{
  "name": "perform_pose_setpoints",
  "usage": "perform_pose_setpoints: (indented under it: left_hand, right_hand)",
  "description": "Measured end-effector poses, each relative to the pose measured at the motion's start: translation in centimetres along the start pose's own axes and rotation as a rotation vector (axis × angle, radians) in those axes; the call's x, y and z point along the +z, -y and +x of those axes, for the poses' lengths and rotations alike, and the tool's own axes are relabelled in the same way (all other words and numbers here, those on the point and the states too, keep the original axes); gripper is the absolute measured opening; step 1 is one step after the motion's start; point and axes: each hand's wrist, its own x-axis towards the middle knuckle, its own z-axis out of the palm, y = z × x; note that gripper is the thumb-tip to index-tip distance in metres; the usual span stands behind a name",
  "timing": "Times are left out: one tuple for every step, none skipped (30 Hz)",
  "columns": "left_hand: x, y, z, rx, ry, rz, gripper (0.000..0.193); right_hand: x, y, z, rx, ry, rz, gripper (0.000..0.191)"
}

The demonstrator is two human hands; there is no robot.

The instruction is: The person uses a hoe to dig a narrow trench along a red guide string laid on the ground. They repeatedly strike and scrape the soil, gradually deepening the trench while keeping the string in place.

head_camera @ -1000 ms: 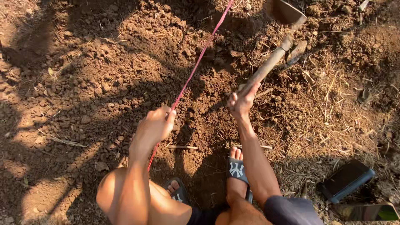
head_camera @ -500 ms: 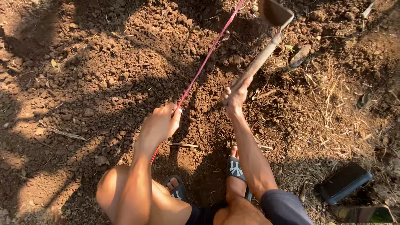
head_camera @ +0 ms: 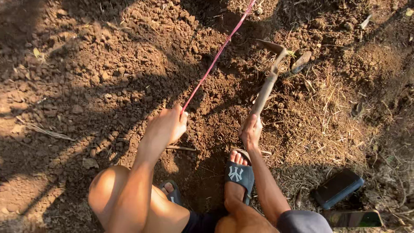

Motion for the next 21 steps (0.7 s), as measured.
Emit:
perform_pose_setpoints:
  left_hand:
    - [0.1, 0.0, 0.2, 0.002, 0.000, 0.006, 0.039]
    - [0.3, 0.0, 0.4, 0.017, -0.011, 0.011, 0.040]
    - [0.4, 0.0, 0.6, 0.029, -0.024, 0.016, 0.040]
    - [0.5, 0.0, 0.8, 0.038, -0.036, 0.021, 0.040]
    - [0.7, 0.1, 1.0, 0.069, -0.078, 0.045, 0.040]
    - [0.9, 0.2, 1.1, 0.104, -0.120, 0.074, 0.040]
    - [0.9, 0.3, 1.3, 0.138, -0.167, 0.102, 0.040]
    - [0.9, 0.4, 1.4, 0.104, -0.128, 0.076, 0.039]
    - [0.9, 0.5, 1.5, 0.066, -0.086, 0.048, 0.038]
    - [1.0, 0.5, 1.5, 0.031, -0.040, 0.020, 0.038]
    - [1.0, 0.5, 1.5, 0.050, -0.048, 0.017, 0.037]
    - [1.1, 0.4, 1.5, 0.073, -0.062, 0.017, 0.037]
    - [1.1, 0.3, 1.5, 0.093, -0.078, 0.013, 0.037]
    - [1.1, 0.2, 1.5, 0.085, -0.069, 0.013, 0.037]
    - [1.1, 0.1, 1.5, 0.080, -0.060, 0.020, 0.037]
    - [1.1, 0.0, 1.5, 0.074, -0.054, 0.027, 0.037]
    - [1.0, 0.0, 1.4, 0.061, -0.049, 0.023, 0.037]
    - [1.0, 0.0, 1.4, 0.045, -0.039, 0.013, 0.037]
    - [1.0, 0.0, 1.3, 0.028, -0.037, 0.003, 0.037]
    - [0.9, 0.1, 1.3, 0.042, -0.059, 0.005, 0.037]
    - [1.0, 0.1, 1.3, 0.060, -0.075, 0.009, 0.038]
  right_hand:
    - [0.0, -0.4, -0.1, -0.059, -0.014, 0.003, 0.071]
    - [-0.1, -0.7, -0.2, 0.101, 0.017, 0.015, 0.067]
    - [-0.1, -1.0, -0.2, 0.259, 0.050, 0.028, 0.062]
    - [-0.2, -1.1, -0.4, 0.420, 0.082, 0.040, 0.059]
    - [-0.2, -1.2, -0.5, 0.387, 0.070, 0.044, 0.059]
    - [-0.1, -1.3, -0.8, 0.353, 0.052, 0.053, 0.059]
    - [0.0, -1.3, -1.1, 0.315, 0.037, 0.063, 0.059]
    - [0.2, -1.3, -1.4, 0.215, 0.024, 0.118, 0.059]
    - [0.6, -1.4, -1.8, 0.120, 0.015, 0.173, 0.060]
    - [0.9, -1.4, -2.1, 0.029, 0.003, 0.227, 0.061]
    - [1.2, -1.4, -2.4, 0.176, 0.043, 0.151, 0.060]
    - [1.5, -1.4, -2.7, 0.316, 0.079, 0.077, 0.059]
    - [1.7, -1.3, -3.0, 0.454, 0.119, 0.002, 0.057]
    - [1.8, -1.2, -3.2, 0.475, 0.108, 0.033, 0.057]
    - [1.7, -1.3, -3.4, 0.495, 0.093, 0.071, 0.057]
    - [1.6, -1.3, -3.7, 0.512, 0.078, 0.111, 0.057]
    - [1.4, -1.3, -3.9, 0.407, 0.076, 0.134, 0.057]
    - [1.0, -1.2, -4.2, 0.307, 0.078, 0.152, 0.058]
    - [0.7, -1.2, -4.4, 0.199, 0.083, 0.171, 0.059]
    - [0.3, -1.1, -4.6, 0.239, 0.087, 0.139, 0.056]
    - [0.0, -1.0, -4.7, 0.282, 0.085, 0.104, 0.053]
